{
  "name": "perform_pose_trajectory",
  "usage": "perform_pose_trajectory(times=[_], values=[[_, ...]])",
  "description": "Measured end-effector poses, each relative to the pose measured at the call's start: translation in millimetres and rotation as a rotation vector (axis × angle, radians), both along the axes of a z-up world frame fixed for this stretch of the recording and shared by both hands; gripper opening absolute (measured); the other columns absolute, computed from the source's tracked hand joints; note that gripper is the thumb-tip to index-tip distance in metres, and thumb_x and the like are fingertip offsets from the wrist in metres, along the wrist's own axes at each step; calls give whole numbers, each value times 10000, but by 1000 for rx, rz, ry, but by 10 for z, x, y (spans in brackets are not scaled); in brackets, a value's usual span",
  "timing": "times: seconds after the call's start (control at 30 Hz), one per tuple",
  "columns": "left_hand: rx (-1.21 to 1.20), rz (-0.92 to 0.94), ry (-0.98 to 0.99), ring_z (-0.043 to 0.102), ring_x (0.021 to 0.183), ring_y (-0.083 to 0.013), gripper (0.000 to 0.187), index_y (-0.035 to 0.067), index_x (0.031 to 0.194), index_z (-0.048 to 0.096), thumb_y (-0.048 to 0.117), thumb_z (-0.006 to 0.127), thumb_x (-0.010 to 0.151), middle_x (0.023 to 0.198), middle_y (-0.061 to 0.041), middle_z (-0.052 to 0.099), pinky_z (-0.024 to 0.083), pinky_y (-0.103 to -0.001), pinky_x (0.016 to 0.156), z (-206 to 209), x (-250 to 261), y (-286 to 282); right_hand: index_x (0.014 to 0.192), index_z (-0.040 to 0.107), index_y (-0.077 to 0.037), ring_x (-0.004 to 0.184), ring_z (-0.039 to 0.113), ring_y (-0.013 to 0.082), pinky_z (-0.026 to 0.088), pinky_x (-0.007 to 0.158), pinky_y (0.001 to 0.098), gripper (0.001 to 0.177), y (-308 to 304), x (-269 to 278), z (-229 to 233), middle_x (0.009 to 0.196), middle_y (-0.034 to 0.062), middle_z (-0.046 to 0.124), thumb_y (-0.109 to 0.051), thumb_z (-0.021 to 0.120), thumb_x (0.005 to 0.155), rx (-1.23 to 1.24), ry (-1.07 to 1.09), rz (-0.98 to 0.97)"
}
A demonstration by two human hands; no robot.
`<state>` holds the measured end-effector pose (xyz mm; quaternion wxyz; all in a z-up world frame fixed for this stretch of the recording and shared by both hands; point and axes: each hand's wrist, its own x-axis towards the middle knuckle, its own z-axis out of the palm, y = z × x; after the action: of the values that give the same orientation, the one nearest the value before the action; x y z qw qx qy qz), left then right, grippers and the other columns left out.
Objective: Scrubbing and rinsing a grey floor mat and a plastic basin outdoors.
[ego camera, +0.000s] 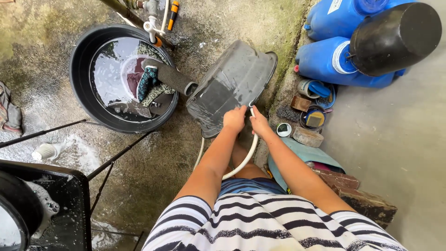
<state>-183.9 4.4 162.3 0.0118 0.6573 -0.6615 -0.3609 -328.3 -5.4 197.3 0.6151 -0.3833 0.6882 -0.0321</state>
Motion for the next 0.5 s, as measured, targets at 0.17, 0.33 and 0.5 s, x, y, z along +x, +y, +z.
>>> perform_pose_trajectory(times=[0.17, 0.33, 0.5], values=[[51, -5, -27, 710, 933, -359, 242, 115, 1095, 570, 239, 680, 918, 1022, -143, 703, 560, -476, 792, -9, -53, -59, 1615, 309, -284, 497, 530, 182, 502, 441, 367, 668, -50, 17, 159, 765, 93, 578, -148, 515, 994, 35, 44, 10], [22, 110, -14, 706, 930, -362, 241, 107, 1059, 590, 270, 689, 912, 1007, -148, 705, 557, -479, 790, -83, 72, -234, 1618, 293, -276, 494, 512, 181, 494, 439, 360, 666, -20, 39, 141, 753, 58, 550, -153, 507, 1000, 14, 37, 20], [-257, 604, 88, 666, 959, -410, 282, 75, 1069, 634, 279, 711, 892, 1005, -176, 699, 520, -516, 797, 202, 651, -480, 1637, 243, -250, 520, 503, 123, 502, 429, 326, 691, 12, 56, 54, 724, 31, 539, -137, 495, 1003, -47, -28, 21]])
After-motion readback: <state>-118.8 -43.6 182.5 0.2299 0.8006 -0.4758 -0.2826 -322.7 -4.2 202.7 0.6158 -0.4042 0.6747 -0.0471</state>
